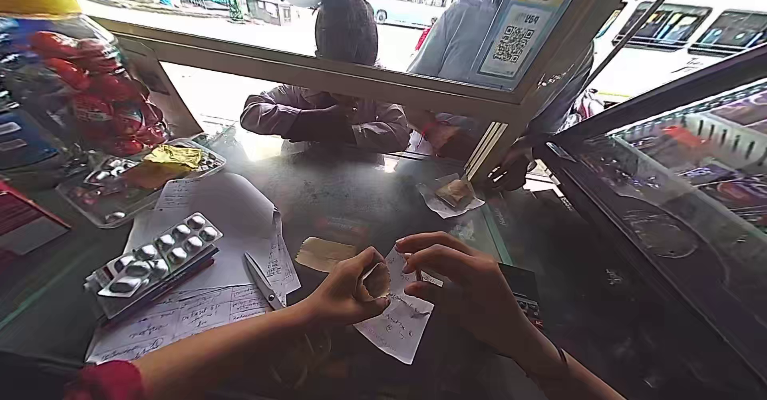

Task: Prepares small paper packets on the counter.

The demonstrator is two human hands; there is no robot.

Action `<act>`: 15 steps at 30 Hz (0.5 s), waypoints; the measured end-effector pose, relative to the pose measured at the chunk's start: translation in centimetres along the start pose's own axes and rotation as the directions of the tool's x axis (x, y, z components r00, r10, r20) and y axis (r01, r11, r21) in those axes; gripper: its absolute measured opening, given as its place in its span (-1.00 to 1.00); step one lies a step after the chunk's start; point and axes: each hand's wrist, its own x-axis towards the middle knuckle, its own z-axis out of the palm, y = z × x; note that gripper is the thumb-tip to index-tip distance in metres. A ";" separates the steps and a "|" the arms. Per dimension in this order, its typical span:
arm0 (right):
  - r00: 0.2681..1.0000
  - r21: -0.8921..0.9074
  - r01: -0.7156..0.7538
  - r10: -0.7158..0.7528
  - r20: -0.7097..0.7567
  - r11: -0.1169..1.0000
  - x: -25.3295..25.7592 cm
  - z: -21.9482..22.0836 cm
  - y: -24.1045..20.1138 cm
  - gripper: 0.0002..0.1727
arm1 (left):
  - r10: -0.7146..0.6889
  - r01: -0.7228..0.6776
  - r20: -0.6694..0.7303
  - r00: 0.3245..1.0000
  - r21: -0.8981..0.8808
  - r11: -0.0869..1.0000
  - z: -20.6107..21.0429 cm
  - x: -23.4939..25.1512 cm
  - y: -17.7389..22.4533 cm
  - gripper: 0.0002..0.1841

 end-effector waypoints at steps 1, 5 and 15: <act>0.999 0.084 0.034 -0.032 -0.022 0.996 0.6 0.6 0.0 -0.75 | 0.010 -0.010 0.008 1.000 -0.013 1.000 0.0 0.1 0.0 -0.60; 0.985 -0.069 0.162 -0.166 -0.054 0.984 0.9 3.5 1.0 -0.73 | 0.037 -0.039 -0.040 0.999 -0.059 0.998 0.2 0.0 -0.1 -0.56; 0.973 -0.426 0.227 -0.184 0.142 0.876 0.1 3.2 0.0 -0.82 | -0.009 0.008 -0.067 0.998 -0.023 1.000 0.0 0.0 -0.3 -0.61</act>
